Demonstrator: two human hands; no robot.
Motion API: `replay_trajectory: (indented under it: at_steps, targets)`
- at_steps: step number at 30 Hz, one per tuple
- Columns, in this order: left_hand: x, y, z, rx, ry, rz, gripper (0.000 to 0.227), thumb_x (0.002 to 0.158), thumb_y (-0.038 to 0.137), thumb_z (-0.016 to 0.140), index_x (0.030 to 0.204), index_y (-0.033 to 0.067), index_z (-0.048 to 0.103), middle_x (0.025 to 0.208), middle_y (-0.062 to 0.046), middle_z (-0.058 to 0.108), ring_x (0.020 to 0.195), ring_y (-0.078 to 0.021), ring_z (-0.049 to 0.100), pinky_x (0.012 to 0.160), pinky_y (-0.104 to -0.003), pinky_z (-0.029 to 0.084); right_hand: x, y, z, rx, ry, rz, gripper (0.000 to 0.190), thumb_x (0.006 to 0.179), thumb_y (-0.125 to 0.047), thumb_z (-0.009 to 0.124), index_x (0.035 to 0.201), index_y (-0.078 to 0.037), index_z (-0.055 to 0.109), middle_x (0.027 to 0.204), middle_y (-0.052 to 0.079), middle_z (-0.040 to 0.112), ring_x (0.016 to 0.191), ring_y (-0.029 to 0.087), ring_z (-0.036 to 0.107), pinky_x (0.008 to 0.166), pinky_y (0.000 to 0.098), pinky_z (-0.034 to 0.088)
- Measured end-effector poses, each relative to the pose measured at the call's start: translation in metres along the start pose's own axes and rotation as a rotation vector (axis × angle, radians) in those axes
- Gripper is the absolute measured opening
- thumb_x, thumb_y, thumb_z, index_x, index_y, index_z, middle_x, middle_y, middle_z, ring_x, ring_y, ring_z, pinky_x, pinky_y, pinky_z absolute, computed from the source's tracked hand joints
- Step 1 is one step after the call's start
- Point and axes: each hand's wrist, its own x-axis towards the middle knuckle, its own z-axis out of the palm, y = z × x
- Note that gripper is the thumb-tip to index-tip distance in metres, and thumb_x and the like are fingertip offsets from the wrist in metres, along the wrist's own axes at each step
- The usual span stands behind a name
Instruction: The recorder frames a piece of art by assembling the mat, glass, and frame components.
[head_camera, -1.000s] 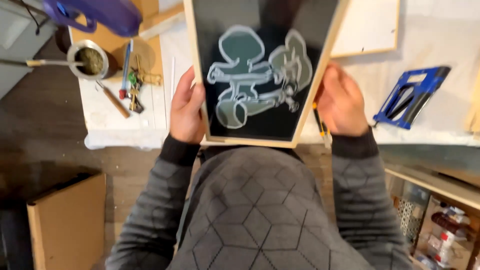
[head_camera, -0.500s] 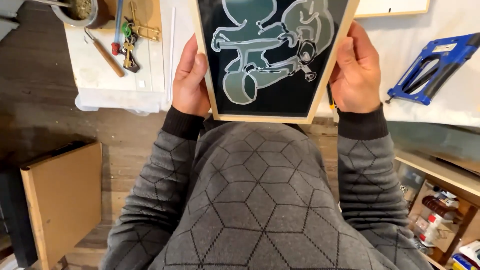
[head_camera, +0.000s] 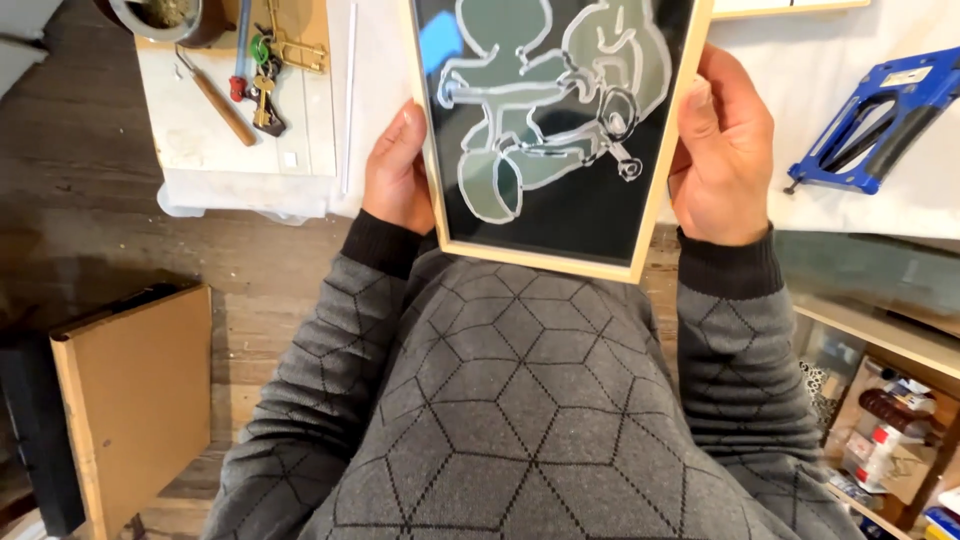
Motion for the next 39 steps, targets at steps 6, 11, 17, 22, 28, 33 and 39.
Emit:
replay_trajectory:
  at_steps: [6,11,17,22,28,33,39]
  targets:
    - [0.000,-0.006,-0.004,-0.055,-0.002,-0.082,0.044,0.110,0.036,0.056,0.134,-0.0004,0.062,0.126,-0.012,0.071,0.114,-0.0232,0.069,0.102,-0.039,0.056,-0.013,-0.009,0.018,-0.066,-0.014,-0.059,0.051,0.120,-0.031,0.063,0.153,0.005,0.050,0.118,0.003,0.068,0.091,0.003,0.058,0.078,0.0167,0.045]
    - [0.005,-0.004,-0.003,-0.065,-0.010,-0.097,0.046,0.108,0.038,0.056,0.133,0.0001,0.062,0.125,-0.011,0.071,0.114,-0.0233,0.069,0.102,-0.040,0.056,-0.015,-0.021,0.031,-0.142,0.001,-0.050,0.056,0.117,-0.036,0.065,0.153,0.004,0.049,0.120,0.003,0.069,0.091,0.003,0.058,0.076,0.0168,0.045]
    - [0.008,-0.002,-0.005,-0.107,-0.026,-0.103,0.043,0.110,0.037,0.056,0.133,0.0011,0.063,0.125,-0.011,0.071,0.114,-0.0242,0.069,0.102,-0.041,0.056,-0.015,-0.025,0.038,-0.178,-0.001,-0.039,0.060,0.115,-0.039,0.067,0.153,0.003,0.049,0.119,0.004,0.068,0.089,0.003,0.057,0.074,0.0171,0.045]
    - [0.009,0.004,-0.005,-0.092,0.003,-0.086,0.043,0.110,0.036,0.056,0.134,0.0017,0.062,0.127,-0.010,0.070,0.115,-0.0233,0.068,0.103,-0.041,0.055,-0.006,-0.022,0.040,-0.145,-0.019,-0.034,0.056,0.115,-0.037,0.066,0.151,0.003,0.050,0.118,0.003,0.068,0.089,0.003,0.056,0.073,0.0175,0.045]
    - [0.025,0.019,-0.022,0.112,0.086,0.089,0.045,0.107,0.030,0.063,0.141,0.0012,0.059,0.128,-0.008,0.067,0.119,-0.0180,0.063,0.108,-0.035,0.050,0.015,-0.037,0.046,-0.521,0.179,0.071,0.037,0.108,-0.029,0.062,0.127,0.001,0.068,0.080,-0.003,0.057,0.064,0.002,0.045,0.057,0.0186,0.035]
    - [0.012,0.121,0.068,1.403,-0.179,0.539,0.038,0.100,0.012,0.075,0.136,0.0046,0.067,0.108,-0.012,0.063,0.094,-0.0189,0.055,0.084,-0.035,0.047,0.010,-0.059,0.025,-0.674,-0.139,-0.141,0.018,0.112,-0.008,0.053,0.111,0.002,0.069,0.091,0.006,0.066,0.073,0.010,0.059,0.070,0.0220,0.049]
    - [0.002,0.116,0.068,1.545,-0.225,0.395,0.052,0.102,-0.007,0.057,0.151,0.0106,0.057,0.119,-0.011,0.070,0.088,-0.0135,0.063,0.082,-0.029,0.055,-0.006,-0.016,0.023,-0.426,0.002,0.026,0.024,0.110,0.000,0.056,0.133,-0.001,0.052,0.096,0.005,0.062,0.082,0.010,0.059,0.073,0.0264,0.054]
